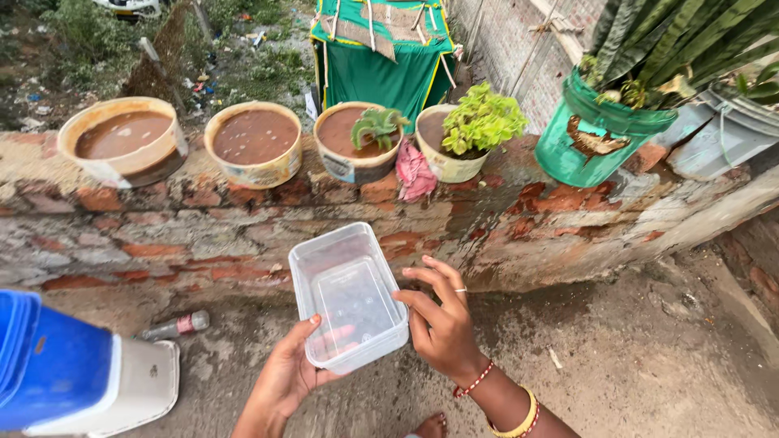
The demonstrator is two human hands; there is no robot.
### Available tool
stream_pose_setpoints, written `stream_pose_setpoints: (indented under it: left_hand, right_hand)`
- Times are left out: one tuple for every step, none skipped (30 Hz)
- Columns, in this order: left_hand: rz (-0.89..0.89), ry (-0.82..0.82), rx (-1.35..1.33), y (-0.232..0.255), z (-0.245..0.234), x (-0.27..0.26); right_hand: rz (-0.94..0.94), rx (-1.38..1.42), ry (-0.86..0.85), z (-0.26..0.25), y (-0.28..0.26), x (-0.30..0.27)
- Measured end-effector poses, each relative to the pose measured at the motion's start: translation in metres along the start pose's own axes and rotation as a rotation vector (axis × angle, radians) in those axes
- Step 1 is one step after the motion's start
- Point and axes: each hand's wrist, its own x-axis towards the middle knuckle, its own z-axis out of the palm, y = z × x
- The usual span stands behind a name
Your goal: The person takes a plastic container and uses it to scoop water and pour it into several potted plants on a ledge. They also refill the container at an outdoor tap before continuing to water the plants.
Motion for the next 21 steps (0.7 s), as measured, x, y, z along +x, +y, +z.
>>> stream_pose_setpoints:
  left_hand:
    - [0.035, 0.009, -0.008, 0.002, -0.017, -0.011]
    - [0.070, 0.018, -0.015, 0.003, -0.034, -0.024]
    - [0.071, 0.030, -0.025, 0.005, -0.051, -0.038]
    - [0.122, 0.046, -0.006, 0.006, -0.066, -0.054]
    - [0.177, 0.069, 0.007, 0.006, -0.082, -0.070]
    - [0.182, 0.088, -0.009, 0.009, -0.099, -0.088]
    - [0.220, 0.118, -0.004, 0.011, -0.115, -0.107]
    - [0.257, 0.149, 0.002, 0.013, -0.129, -0.125]
    - [0.285, 0.187, -0.032, 0.014, -0.143, -0.143]
    - [0.314, 0.210, -0.043, 0.014, -0.156, -0.161]
    - [0.350, 0.241, -0.056, 0.014, -0.168, -0.180]
    - [0.385, 0.289, -0.093, 0.013, -0.178, -0.197]
    - [0.433, 0.297, -0.063, 0.009, -0.185, -0.212]
    - [0.479, 0.308, -0.031, 0.006, -0.192, -0.226]
    - [0.511, 0.360, -0.069, 0.002, -0.199, -0.241]
    - [0.534, 0.395, -0.093, -0.001, -0.208, -0.255]
    - [0.555, 0.423, -0.117, -0.007, -0.217, -0.269]
    - [0.584, 0.470, -0.156, -0.014, -0.228, -0.284]
    - [0.597, 0.539, -0.186, -0.018, -0.238, -0.297]
    - [0.608, 0.608, -0.219, -0.022, -0.249, -0.309]
    - [0.631, 0.644, -0.248, -0.025, -0.263, -0.320]
  right_hand:
    - [-0.030, 0.047, -0.014, 0.009, -0.013, 0.000]
    - [-0.029, 0.053, -0.023, 0.017, -0.026, -0.001]
    - [-0.065, 0.070, -0.037, 0.025, -0.039, -0.002]
    - [-0.101, 0.087, -0.050, 0.033, -0.053, -0.004]
    - [-0.108, 0.104, -0.067, 0.043, -0.066, -0.007]
    - [-0.106, 0.138, -0.064, 0.052, -0.080, -0.010]
    - [-0.116, 0.180, -0.071, 0.061, -0.094, -0.011]
    - [-0.136, 0.207, -0.097, 0.070, -0.109, -0.014]
    - [-0.132, 0.219, -0.104, 0.081, -0.125, -0.013]
    - [-0.128, 0.230, -0.112, 0.092, -0.140, -0.013]
    - [-0.167, 0.278, -0.145, 0.105, -0.156, -0.011]
    - [-0.183, 0.326, -0.150, 0.117, -0.172, -0.009]
    - [-0.198, 0.378, -0.159, 0.129, -0.187, -0.008]
    - [-0.235, 0.430, -0.196, 0.141, -0.202, -0.006]
    - [-0.262, 0.452, -0.219, 0.153, -0.215, -0.004]
    - [-0.289, 0.474, -0.242, 0.167, -0.229, -0.003]
    - [-0.325, 0.517, -0.279, 0.180, -0.242, -0.002]
    - [-0.362, 0.549, -0.304, 0.194, -0.255, -0.002]
    - [-0.396, 0.575, -0.323, 0.209, -0.267, 0.000]
    - [-0.429, 0.611, -0.354, 0.223, -0.280, 0.002]
    - [-0.427, 0.631, -0.401, 0.239, -0.293, 0.001]
